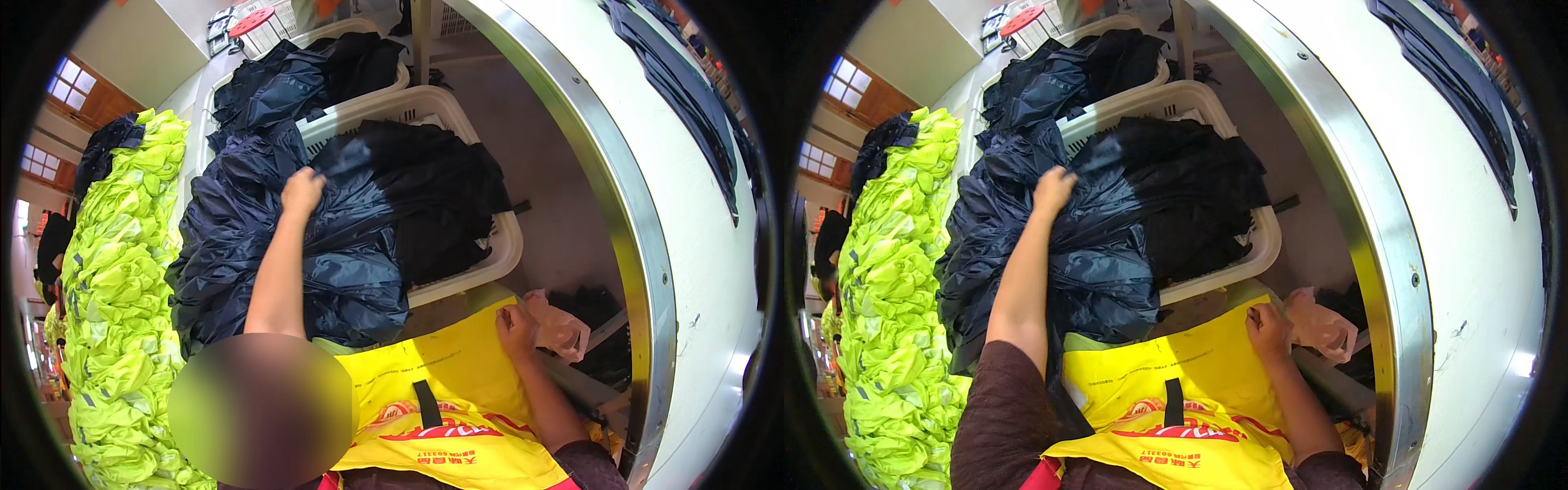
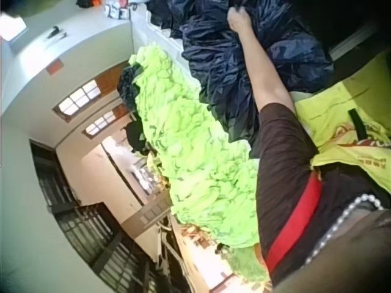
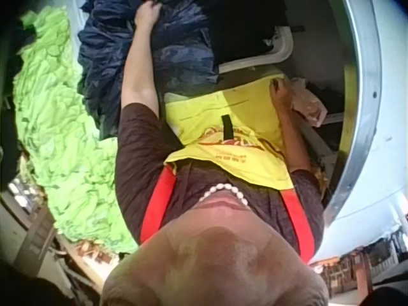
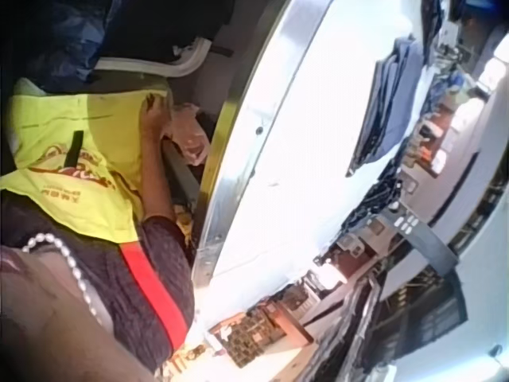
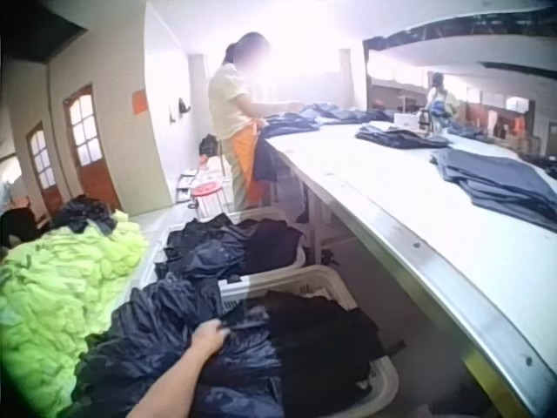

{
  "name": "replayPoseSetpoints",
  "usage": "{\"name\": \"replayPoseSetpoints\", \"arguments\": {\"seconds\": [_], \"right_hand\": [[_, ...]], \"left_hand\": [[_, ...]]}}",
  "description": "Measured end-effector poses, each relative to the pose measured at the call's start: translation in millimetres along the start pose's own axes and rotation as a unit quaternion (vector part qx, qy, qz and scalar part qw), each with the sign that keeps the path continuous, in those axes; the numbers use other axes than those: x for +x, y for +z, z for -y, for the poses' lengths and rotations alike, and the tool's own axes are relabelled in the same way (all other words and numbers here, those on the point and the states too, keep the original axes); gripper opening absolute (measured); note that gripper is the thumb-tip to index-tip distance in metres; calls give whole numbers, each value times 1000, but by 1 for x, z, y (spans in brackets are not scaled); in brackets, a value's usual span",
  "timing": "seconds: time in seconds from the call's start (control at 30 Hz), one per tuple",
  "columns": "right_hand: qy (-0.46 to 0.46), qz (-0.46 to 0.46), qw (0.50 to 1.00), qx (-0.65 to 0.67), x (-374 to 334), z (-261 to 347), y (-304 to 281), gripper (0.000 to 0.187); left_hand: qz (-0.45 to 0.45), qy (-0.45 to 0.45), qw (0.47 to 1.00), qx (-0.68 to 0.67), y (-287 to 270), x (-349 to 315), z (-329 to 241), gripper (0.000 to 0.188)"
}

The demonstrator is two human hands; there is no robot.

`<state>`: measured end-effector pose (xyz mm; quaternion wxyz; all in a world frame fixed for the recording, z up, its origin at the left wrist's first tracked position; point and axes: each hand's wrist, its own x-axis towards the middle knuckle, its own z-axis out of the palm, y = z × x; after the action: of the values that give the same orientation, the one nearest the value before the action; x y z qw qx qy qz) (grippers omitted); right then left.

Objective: The person repeatedly picks up dark fabric pieces from a white basket, trims edges with a small tool, and places the trimmed pieces back into the basket. The task is performed one at a time in a repetitive manner.

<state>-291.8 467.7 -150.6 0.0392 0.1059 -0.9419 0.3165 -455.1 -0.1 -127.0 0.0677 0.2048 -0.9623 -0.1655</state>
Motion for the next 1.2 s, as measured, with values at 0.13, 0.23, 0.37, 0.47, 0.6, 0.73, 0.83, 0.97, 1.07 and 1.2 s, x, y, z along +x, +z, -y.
{"name": "replayPoseSetpoints", "arguments": {"seconds": [0.13, 0.23, 0.37, 0.47, 0.6, 0.73, 0.83, 0.97, 1.07, 1.2], "right_hand": [[2, -17, 1000, 19, 0, -1, 2, 10], [5, -25, 999, 37, -4, -9, 6, 10], [-20, -25, 999, 24, 1, 5, 5, 12], [-44, -42, 998, 19, -5, -1, 11, 13], [-16, -24, 1000, 11, -9, -2, 6, 13], [-21, -47, 999, 3, -16, -20, 8, 13], [-42, -51, 998, 4, -17, -21, 2, 13], [25, -10, 999, 43, -12, -17, -1, 14], [109, -9, 978, 178, -9, -14, 0, 16], [98, -44, 919, 379, 12, 38, -25, 17]], "left_hand": [[-71, -33, 825, -559, -83, -62, 21, 27], [258, -45, 849, -458, -108, -164, 68, 29], [448, 108, 884, -83, -68, -262, 59, 33], [486, -59, 841, -229, -100, -253, 16, 41], [69, -119, 943, -303, -103, -219, 10, 64], [-78, -351, 515, -778, -95, -213, -30, 102], [-195, -324, 436, -817, -93, -192, 14, 75], [-174, -232, 415, -862, -96, -177, 58, 37], [-125, -136, 475, -860, -120, -212, -12, 41], [-43, -42, 502, -863, -151, -268, -64, 44]]}}
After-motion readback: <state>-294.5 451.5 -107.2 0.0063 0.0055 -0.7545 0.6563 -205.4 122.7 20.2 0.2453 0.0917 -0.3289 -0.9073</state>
